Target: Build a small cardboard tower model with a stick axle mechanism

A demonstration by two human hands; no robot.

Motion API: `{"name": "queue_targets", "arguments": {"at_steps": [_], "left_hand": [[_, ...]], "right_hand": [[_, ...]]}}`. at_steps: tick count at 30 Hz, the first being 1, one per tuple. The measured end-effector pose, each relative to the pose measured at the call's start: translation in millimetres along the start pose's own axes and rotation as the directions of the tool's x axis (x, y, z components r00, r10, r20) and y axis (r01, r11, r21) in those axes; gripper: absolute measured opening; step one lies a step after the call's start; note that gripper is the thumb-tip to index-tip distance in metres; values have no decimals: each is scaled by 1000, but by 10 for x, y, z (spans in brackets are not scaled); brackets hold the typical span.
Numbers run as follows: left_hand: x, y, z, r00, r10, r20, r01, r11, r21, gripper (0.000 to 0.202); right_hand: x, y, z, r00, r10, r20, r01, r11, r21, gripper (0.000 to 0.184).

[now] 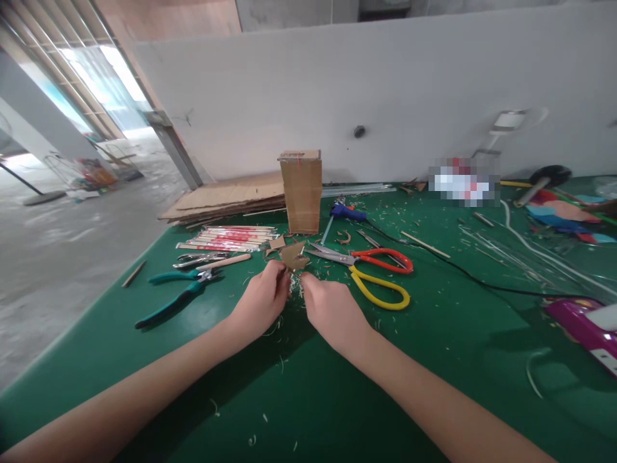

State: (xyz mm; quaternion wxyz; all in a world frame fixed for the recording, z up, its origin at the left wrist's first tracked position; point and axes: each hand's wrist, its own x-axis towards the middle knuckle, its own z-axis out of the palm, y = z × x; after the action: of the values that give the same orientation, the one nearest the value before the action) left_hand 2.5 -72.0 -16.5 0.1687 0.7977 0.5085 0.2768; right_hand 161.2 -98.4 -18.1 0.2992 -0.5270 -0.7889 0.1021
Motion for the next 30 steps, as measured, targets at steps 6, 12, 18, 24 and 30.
{"name": "queue_targets", "arguments": {"at_steps": [6, 12, 18, 24, 30], "left_hand": [[-24, 21, 31, 996, 84, -16, -82, 988, 128, 11], [-47, 63, 18, 998, 53, -30, -48, 987, 155, 11], [-61, 54, 31, 1000, 6, -1, -6, 1000, -1, 7], [-93, 87, 59, 995, 99, 17, -100, 995, 20, 14], [-53, 101, -16, 992, 129, -5, -128, 987, 101, 22]], "right_hand": [[71, -59, -118, 765, 421, 488, -612, 238, 754, 16], [65, -54, -111, 729, 387, 564, -640, 93, 763, 16], [-22, 17, -39, 997, -74, -23, 74, 997, -5, 27], [-23, 82, 11, 905, -424, 29, 357, 721, -594, 36], [56, -24, -8, 988, -147, -37, 120, 905, -408, 28]]}}
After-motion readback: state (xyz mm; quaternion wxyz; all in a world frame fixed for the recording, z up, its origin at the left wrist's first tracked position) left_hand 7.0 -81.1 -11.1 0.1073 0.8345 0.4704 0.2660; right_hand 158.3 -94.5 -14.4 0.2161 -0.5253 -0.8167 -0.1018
